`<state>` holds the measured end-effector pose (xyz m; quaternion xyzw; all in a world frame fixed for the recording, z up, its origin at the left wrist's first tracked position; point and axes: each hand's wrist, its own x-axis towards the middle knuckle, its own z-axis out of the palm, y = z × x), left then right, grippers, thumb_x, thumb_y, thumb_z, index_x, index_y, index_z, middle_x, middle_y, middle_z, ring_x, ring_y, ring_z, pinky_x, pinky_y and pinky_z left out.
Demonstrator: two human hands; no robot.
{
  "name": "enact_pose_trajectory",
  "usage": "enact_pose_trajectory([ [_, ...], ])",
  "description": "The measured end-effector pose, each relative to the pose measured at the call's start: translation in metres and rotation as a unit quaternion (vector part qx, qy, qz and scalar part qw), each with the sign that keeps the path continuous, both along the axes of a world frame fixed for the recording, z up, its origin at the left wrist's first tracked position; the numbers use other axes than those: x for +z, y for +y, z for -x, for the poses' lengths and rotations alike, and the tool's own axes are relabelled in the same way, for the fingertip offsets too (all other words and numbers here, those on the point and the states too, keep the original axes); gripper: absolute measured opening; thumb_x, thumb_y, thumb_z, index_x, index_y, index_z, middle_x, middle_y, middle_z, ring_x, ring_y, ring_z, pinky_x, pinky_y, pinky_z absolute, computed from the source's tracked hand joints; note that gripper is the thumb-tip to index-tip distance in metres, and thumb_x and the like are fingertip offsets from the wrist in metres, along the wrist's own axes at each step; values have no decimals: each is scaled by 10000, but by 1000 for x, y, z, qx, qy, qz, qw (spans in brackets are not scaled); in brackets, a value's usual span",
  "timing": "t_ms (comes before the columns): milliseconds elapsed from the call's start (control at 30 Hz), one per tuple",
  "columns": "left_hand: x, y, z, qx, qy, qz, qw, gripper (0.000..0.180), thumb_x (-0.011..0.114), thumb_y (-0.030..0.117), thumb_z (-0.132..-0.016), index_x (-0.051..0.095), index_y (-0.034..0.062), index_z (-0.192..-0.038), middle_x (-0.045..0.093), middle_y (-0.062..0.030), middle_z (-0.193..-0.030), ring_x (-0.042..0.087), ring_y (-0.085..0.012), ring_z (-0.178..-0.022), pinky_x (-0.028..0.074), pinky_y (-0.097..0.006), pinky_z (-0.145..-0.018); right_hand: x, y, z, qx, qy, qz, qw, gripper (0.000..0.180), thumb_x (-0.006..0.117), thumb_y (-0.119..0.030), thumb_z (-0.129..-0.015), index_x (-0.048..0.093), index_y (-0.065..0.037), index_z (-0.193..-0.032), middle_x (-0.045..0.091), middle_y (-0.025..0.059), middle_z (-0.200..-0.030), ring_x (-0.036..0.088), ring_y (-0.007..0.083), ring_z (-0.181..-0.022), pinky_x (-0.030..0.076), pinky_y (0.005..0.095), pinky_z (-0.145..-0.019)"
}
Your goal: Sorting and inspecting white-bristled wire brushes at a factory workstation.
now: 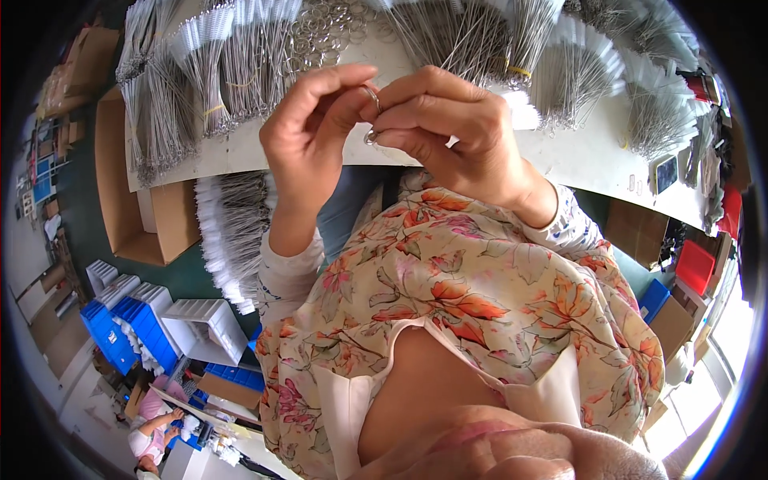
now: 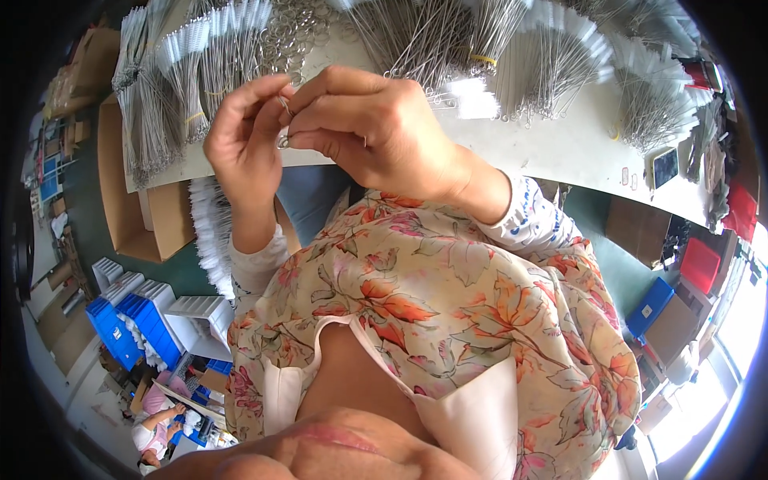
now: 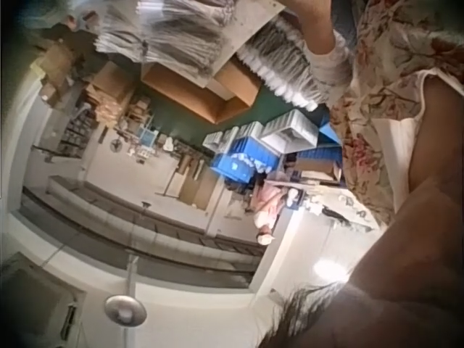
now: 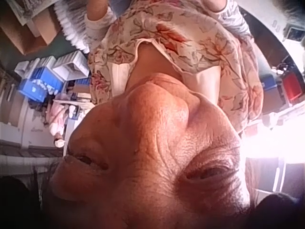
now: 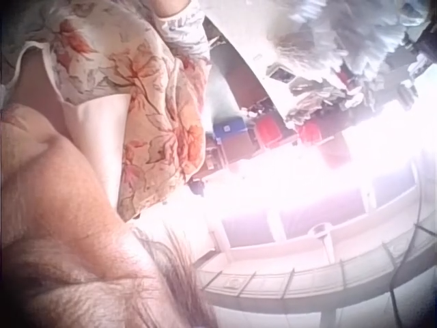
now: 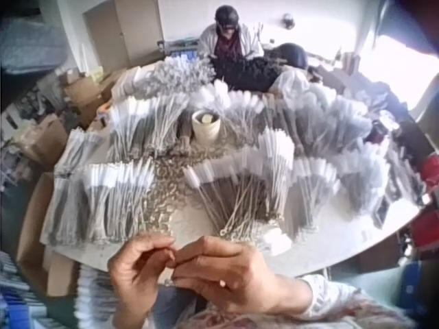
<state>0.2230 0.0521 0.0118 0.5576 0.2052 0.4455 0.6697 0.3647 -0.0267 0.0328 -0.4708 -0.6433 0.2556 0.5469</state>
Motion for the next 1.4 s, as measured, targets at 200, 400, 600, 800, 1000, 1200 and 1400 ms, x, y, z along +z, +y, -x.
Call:
enact_pose_trajectory([
  [200, 6, -4, 11, 98, 185, -278, 937, 184, 599, -87, -780, 620, -16, -948, 636, -67, -793, 588, -83, -660, 479, -224, -553, 7, 4, -11, 92, 20, 20, 995, 71, 634, 1, -769, 638, 25, -836, 608, 106, -890, 622, 172, -740, 519, 257, -614],
  [400, 5, -3, 13, -28, 6, -24, 999, 173, 567, -69, -814, 601, -50, -983, 639, -112, -897, 622, -134, -754, 521, -216, -673, 0, 2, -1, -1, -58, -43, 997, 115, 683, -66, -715, 643, -32, -818, 623, 59, -859, 628, 221, -710, 511, 291, -592],
  [600, 18, 4, 24, -39, 76, -101, 991, 216, 598, -97, -770, 606, -61, -983, 630, -136, -949, 629, -149, -818, 524, -221, -701, 1, 4, 0, -1, -141, -69, 988, 150, 700, -48, -659, 635, -43, -795, 616, 40, -860, 626, 204, -684, 507, 282, -569],
  [800, 21, 1, 20, 40, 108, -212, 971, 289, 610, -125, -718, 618, -52, -997, 631, -131, -948, 641, -152, -786, 531, -226, -692, 13, 7, -7, 37, 185, 170, 967, 91, 646, -126, -801, 657, -42, -836, 633, 17, -849, 535, 81, -559, 435, 221, -487],
  [1000, 20, 2, 11, 100, 109, -300, 942, 323, 615, -134, -698, 619, -51, -1009, 630, -132, -954, 649, -161, -766, 536, -229, -692, 10, 17, -8, 99, 400, 272, 870, 224, 642, -245, -831, 637, -21, -844, 643, 38, -765, 455, 34, -535, 357, 176, -456],
  [1200, 18, 9, 11, 72, 114, -278, 951, 333, 604, -145, -702, 613, -54, -1023, 628, -131, -956, 642, -153, -785, 538, -233, -712, 1, 21, -8, 76, 366, 280, 884, 175, 598, -205, -861, 614, -39, -913, 548, 5, -687, 424, 35, -491, 272, 176, -400],
  [1400, 17, 14, 14, 27, 111, -242, 963, 322, 594, -151, -715, 606, -65, -1025, 626, -136, -962, 636, -152, -807, 538, -235, -724, 8, 25, -18, 85, 249, 291, 920, 197, 618, -231, -847, 631, -34, -857, 525, -22, -568, 429, 22, -448, 285, 171, -386],
])
